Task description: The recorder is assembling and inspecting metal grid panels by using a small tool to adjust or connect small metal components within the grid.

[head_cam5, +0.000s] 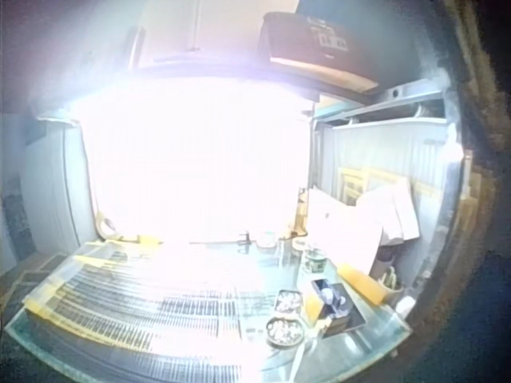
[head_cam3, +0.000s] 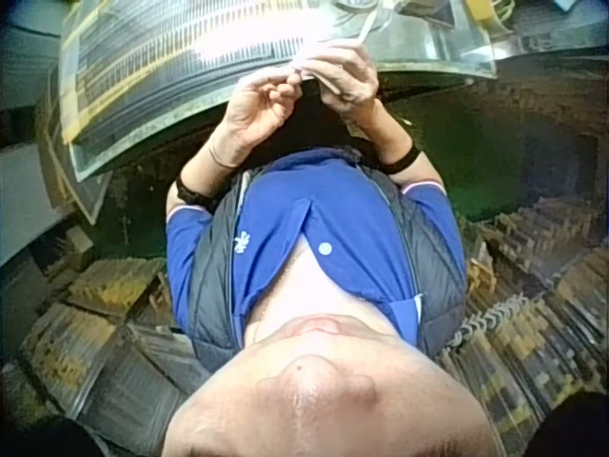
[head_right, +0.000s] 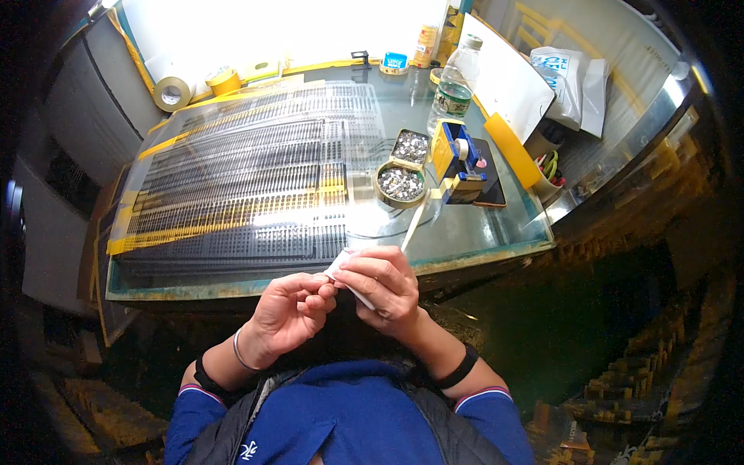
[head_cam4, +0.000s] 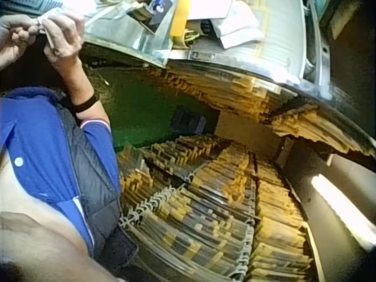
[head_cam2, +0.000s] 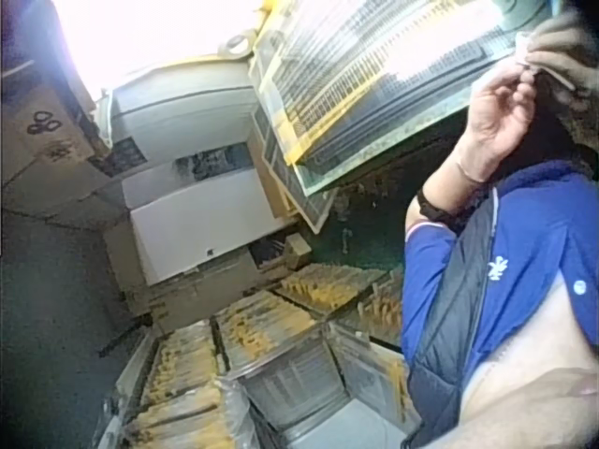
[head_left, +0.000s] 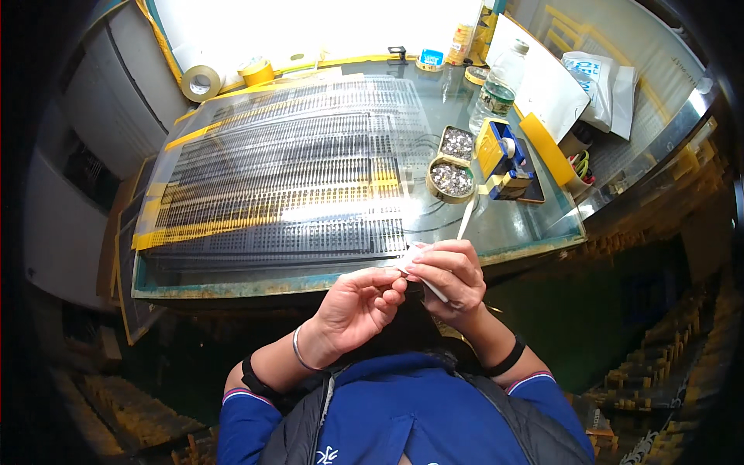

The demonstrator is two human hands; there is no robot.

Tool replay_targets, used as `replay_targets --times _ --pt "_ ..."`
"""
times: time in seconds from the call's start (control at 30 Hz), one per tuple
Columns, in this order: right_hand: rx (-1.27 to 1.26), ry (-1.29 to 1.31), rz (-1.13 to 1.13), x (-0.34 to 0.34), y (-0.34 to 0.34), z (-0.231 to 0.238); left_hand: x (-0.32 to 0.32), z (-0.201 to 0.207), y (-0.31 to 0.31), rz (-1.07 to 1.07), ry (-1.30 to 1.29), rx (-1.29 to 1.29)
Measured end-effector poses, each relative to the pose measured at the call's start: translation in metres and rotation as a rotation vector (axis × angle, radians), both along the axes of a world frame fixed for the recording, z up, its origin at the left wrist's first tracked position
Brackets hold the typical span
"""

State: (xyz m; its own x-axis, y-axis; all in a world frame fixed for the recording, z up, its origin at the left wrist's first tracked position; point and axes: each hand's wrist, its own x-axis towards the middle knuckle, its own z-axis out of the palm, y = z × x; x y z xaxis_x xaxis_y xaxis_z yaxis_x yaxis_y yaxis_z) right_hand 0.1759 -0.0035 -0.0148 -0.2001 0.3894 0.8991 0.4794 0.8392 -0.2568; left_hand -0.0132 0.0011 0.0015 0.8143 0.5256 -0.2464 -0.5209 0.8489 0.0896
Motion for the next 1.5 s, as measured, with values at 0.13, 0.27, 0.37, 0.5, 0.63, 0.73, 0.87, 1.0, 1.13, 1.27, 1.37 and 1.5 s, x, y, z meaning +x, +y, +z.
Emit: replay_targets --times 0.13,0.27,0.37,0.5,0.63,0.73,0.87,1.0,1.13,1.27,1.37,1.5 --pt "0.051 0.112 0.042 -0.008 0.001 -0.007 0.003 -0.004 -0.001 0.014 -0.055 -0.101" --pt "-0.07 0.246 0.068 -0.005 0.003 -0.012 0.002 -0.003 0.001 0.051 0.039 -0.043" --pt "-0.272 0.437 -0.007 -0.003 -0.003 -0.003 -0.004 -0.002 0.003 0.046 -0.025 0.036" --pt "-0.435 0.472 -0.073 0.002 -0.008 0.006 -0.004 0.003 0.001 0.054 0.026 0.076" --pt "-0.347 0.288 -0.013 -0.002 -0.011 0.012 -0.004 0.003 0.0 0.055 0.051 0.124" --pt "-0.261 0.137 -0.005 -0.002 -0.009 0.016 -0.004 0.004 -0.002 0.079 0.099 0.14" --pt "-0.141 -0.028 0.021 0.0 -0.002 0.005 -0.002 0.001 -0.001 0.049 0.103 0.003" --pt "-0.046 0.076 0.059 -0.005 0.001 -0.005 0.0 -0.004 -0.001 0.019 0.027 -0.031" --pt "-0.026 0.195 0.07 -0.004 -0.002 -0.006 0.003 -0.005 0.0 0.033 0.028 -0.049" --pt "0.035 0.243 -0.2 0.026 0.0 -0.013 0.0 0.002 -0.001 0.083 0.116 0.039" --pt "0.051 0.258 -0.562 0.07 0.009 -0.015 0.0 0.002 -0.001 0.074 0.13 0.096" --pt "-0.265 0.037 -0.911 0.121 0.019 -0.013 0.003 0.012 -0.002 0.086 0.235 0.179"
